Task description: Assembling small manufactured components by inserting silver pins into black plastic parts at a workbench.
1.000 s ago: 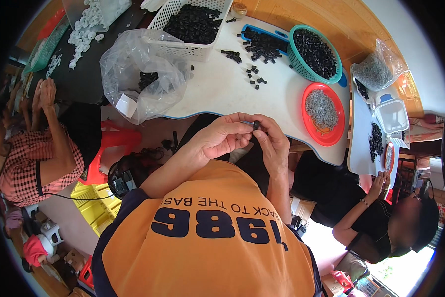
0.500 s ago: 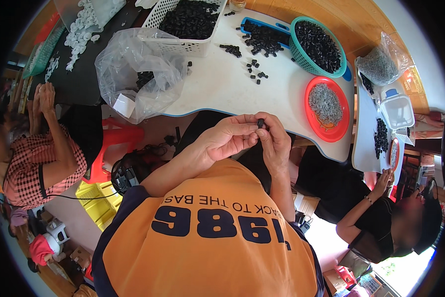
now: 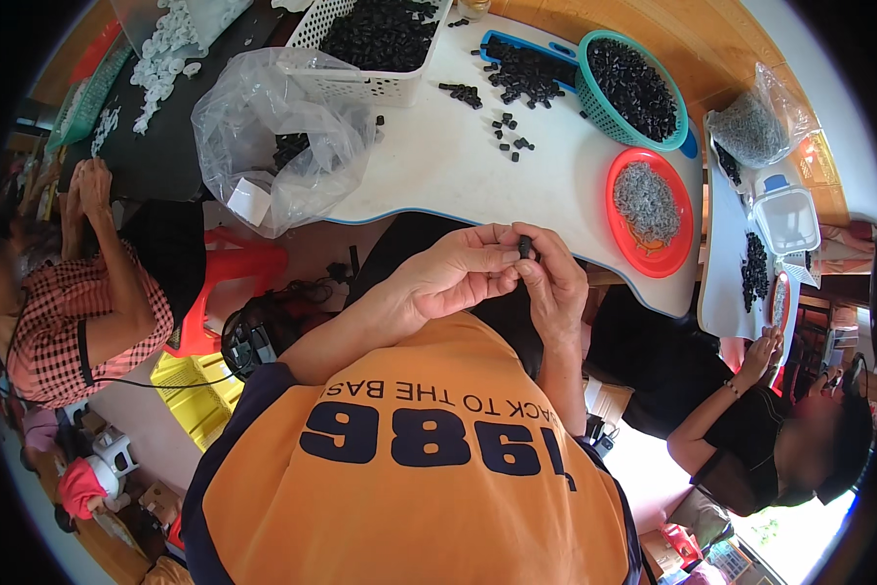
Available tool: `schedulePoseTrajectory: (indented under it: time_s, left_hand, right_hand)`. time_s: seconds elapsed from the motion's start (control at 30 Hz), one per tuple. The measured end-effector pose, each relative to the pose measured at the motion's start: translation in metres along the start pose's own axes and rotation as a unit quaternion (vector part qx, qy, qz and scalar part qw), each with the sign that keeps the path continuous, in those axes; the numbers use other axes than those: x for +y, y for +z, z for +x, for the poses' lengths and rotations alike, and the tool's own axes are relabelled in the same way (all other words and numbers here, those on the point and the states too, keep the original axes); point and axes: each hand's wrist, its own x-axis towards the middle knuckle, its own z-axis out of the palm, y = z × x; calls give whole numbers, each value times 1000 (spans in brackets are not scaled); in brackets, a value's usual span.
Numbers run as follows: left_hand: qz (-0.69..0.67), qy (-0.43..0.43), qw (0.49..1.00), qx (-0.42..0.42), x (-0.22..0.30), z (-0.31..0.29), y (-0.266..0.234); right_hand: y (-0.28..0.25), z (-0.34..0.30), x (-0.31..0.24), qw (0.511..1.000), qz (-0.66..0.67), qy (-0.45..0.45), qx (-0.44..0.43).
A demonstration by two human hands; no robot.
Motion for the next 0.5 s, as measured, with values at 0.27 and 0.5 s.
schedulePoseTrajectory:
  time_s: [0.27, 0.5]
  left_hand:
    - [3, -2, 1000, -3, -7, 0, 2]
    - [30, 3, 1000, -6, -3, -3, 0]
  right_hand:
    - [1, -2, -1, 997, 72, -23, 8]
    - [5, -3, 0, 999, 25, -27, 19]
